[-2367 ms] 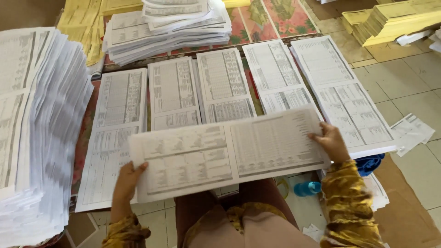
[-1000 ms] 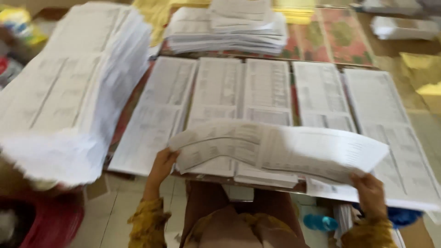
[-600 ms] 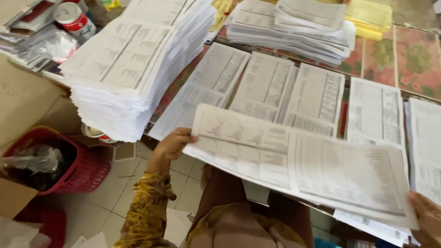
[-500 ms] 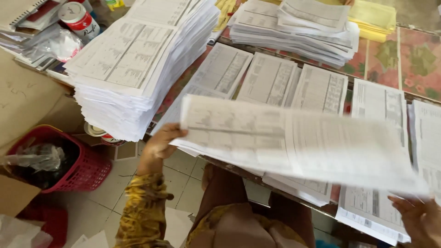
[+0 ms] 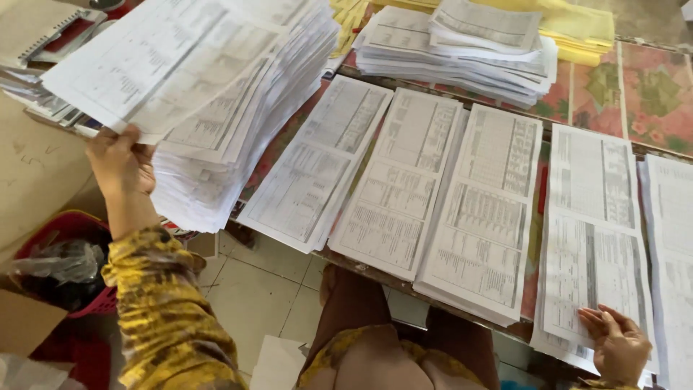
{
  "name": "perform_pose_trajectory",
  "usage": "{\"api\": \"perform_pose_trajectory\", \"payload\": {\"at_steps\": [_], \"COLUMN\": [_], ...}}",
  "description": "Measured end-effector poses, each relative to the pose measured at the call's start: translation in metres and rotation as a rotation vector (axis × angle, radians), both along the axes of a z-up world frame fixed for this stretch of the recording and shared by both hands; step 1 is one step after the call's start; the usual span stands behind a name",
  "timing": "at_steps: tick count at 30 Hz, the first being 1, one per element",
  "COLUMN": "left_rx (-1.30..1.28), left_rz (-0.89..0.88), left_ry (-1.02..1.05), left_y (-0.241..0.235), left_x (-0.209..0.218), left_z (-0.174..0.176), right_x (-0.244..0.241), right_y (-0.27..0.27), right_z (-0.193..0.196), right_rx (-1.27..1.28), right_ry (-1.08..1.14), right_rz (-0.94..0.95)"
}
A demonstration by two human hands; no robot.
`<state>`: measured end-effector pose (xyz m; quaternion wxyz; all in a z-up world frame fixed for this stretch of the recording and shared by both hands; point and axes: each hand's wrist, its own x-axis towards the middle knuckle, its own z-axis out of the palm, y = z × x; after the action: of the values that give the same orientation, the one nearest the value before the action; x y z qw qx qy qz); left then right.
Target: The person sits on the floor and sorts through a large stack of printed documents. They pick up sheets, flip through them, and place them into separate piles on the tiled floor. Another person is visible in the background handling similar stacks of paper.
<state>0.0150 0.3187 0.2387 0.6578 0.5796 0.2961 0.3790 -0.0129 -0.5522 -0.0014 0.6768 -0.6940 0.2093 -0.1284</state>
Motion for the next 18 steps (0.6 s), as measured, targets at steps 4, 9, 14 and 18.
{"api": "perform_pose_trajectory", "payload": {"at_steps": [4,9,14,18], "left_rx": [-0.175,-0.047,1.784,0.865], "left_rz": [0.022,0.033,0.135,-0.349], "left_ry": [-0.173,0.030,0.547,0.276], "left_y": [0.072,0.066,0.167,0.145], "left_x": [0.045,0.057,0.056,0.050], "left_z": [-0.055,-0.074,-0.139,-0.115], "right_x": [-0.002,0.003,0.013,0.011], "right_y": [0.002,0.000,-0.007,0.001], "right_z": [0.002,-0.011,-0.031,-0.018], "right_rx": [0.011,-0.008,0.022,0.068], "right_ry": [0.008,-0.053,-0.118,-0.122], "right_rz": [-0.011,0.000,-0.060,-0.082]}}
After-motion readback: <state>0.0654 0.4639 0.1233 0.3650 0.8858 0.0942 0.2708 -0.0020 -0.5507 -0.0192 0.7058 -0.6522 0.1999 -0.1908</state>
